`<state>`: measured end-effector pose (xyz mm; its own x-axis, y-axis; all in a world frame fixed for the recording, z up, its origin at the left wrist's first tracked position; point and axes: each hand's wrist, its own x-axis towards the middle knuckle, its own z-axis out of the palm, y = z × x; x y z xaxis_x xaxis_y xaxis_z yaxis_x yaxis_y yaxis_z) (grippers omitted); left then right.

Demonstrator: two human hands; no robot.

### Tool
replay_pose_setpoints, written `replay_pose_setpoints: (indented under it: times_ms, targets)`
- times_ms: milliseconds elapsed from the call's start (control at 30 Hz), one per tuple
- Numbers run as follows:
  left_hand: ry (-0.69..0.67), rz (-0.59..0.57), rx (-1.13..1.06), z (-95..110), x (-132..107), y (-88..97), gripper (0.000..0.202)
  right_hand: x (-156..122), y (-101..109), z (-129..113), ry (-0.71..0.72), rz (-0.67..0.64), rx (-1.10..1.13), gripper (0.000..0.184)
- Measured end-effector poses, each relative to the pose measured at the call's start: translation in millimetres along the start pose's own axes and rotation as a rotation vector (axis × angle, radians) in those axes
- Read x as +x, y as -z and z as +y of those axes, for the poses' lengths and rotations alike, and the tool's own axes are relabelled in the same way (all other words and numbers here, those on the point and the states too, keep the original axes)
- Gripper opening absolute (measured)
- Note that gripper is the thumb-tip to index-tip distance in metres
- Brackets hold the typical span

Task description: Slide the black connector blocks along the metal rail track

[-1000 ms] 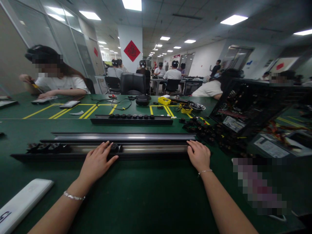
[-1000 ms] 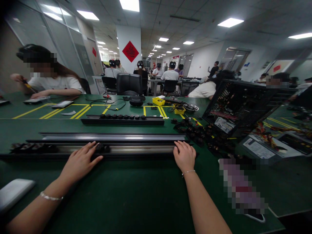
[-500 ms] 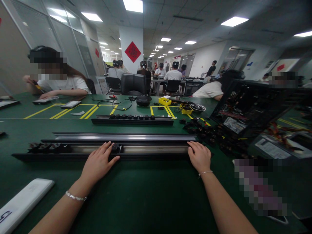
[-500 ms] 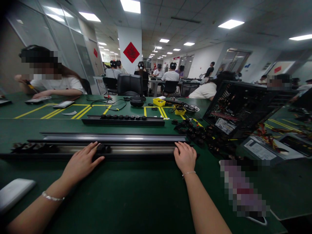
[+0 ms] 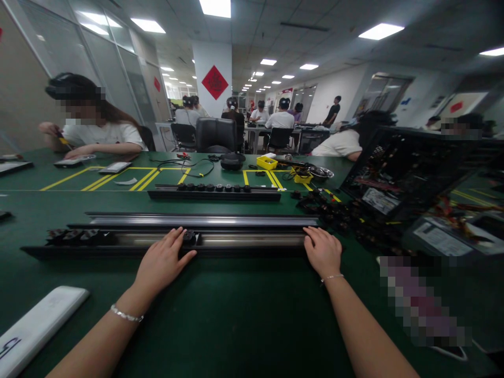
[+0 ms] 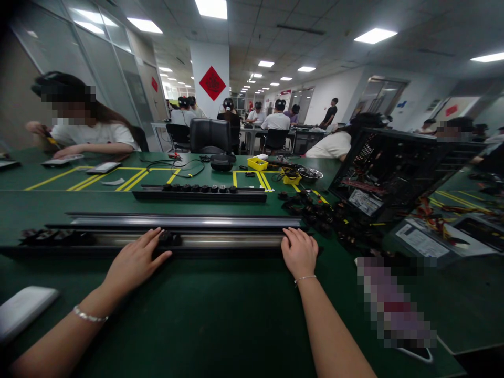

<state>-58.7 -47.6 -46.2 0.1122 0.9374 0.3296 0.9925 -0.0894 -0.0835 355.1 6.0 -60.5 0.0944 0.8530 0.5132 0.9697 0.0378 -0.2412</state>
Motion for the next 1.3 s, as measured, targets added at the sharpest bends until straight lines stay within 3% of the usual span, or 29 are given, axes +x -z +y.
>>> replay_pose_setpoints:
  times_ms: [1300]
  targets:
    - [-0.030, 0.024, -0.059, 9.8, 2.5, -4.7, 0.068, -0.6, 2.4, -3.2, 0.000, 0.011, 0.006, 0.036]
